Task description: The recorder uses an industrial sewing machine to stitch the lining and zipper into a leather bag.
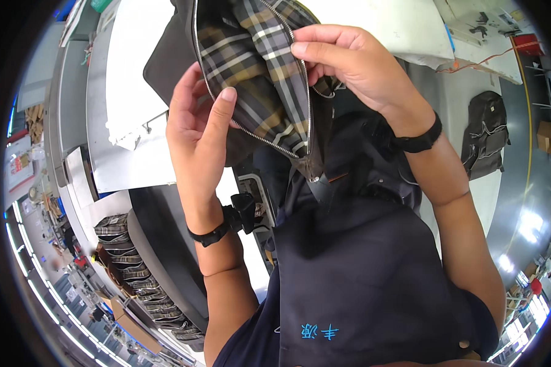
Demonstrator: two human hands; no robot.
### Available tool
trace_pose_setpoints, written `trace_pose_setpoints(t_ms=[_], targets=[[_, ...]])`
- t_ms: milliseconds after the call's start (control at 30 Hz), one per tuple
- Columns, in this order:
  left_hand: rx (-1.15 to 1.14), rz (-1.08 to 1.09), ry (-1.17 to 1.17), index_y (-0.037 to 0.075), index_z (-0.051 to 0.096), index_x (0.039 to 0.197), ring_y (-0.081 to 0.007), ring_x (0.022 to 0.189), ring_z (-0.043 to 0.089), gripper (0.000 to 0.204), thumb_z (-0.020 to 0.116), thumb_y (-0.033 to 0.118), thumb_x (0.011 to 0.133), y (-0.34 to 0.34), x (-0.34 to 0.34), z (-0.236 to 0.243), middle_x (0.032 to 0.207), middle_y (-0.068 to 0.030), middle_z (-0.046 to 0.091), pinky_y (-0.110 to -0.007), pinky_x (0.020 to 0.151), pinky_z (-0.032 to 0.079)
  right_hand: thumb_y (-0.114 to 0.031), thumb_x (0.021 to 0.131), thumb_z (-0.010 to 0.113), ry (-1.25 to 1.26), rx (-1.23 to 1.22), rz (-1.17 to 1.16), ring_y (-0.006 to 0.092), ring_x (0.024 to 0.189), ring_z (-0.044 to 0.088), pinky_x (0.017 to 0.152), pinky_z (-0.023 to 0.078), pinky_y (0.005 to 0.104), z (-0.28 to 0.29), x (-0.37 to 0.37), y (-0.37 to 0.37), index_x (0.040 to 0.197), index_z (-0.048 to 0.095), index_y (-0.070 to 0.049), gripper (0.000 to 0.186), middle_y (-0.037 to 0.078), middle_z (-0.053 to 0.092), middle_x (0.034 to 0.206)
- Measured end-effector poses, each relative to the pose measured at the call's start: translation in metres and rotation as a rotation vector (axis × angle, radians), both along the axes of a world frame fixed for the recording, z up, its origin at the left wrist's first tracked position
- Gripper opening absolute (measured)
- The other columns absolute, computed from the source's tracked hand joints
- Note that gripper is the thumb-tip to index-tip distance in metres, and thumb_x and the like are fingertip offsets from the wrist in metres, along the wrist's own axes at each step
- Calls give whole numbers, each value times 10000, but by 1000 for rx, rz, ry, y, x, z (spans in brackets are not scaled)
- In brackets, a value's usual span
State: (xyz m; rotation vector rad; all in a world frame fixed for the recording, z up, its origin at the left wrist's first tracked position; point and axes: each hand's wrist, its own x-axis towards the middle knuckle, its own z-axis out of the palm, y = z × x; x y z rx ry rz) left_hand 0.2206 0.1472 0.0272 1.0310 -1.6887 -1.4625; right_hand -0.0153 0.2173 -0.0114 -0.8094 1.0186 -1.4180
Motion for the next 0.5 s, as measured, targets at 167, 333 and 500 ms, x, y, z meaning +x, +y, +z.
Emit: trace_pose_setpoints(t_ms=[167, 333, 500], targets=[[-392, 142, -149, -2, 523, 1446, -132, 930, 636, 545, 748, 128, 966, -13, -16, 7, 1191, -90, 615, -245, 743, 536, -107, 994, 702, -98, 38, 73, 119, 870, 689, 778, 575, 278, -2, 1, 2, 1231, 688, 27, 273, 54, 732, 1028], [-750, 267, -302, 18, 652, 1328, -159, 850, 633, 393, 735, 156, 970, -35, -37, 12, 1161, -125, 640, -265, 665, 528, -118, 985, 714, 15, 57, 30, 105, 805, 670, 747, 567, 261, 3, 2, 3, 1222, 698, 38, 284, 38, 719, 970], [-786, 290, -306, 18, 710, 1240, -143, 810, 647, 277, 704, 132, 988, -51, -44, 14, 1026, -92, 699, -263, 650, 521, -144, 985, 711, 322, 35, -95, 68, 748, 622, 679, 519, 232, 18, 14, -5, 1252, 692, 8, 307, 8, 692, 925]])
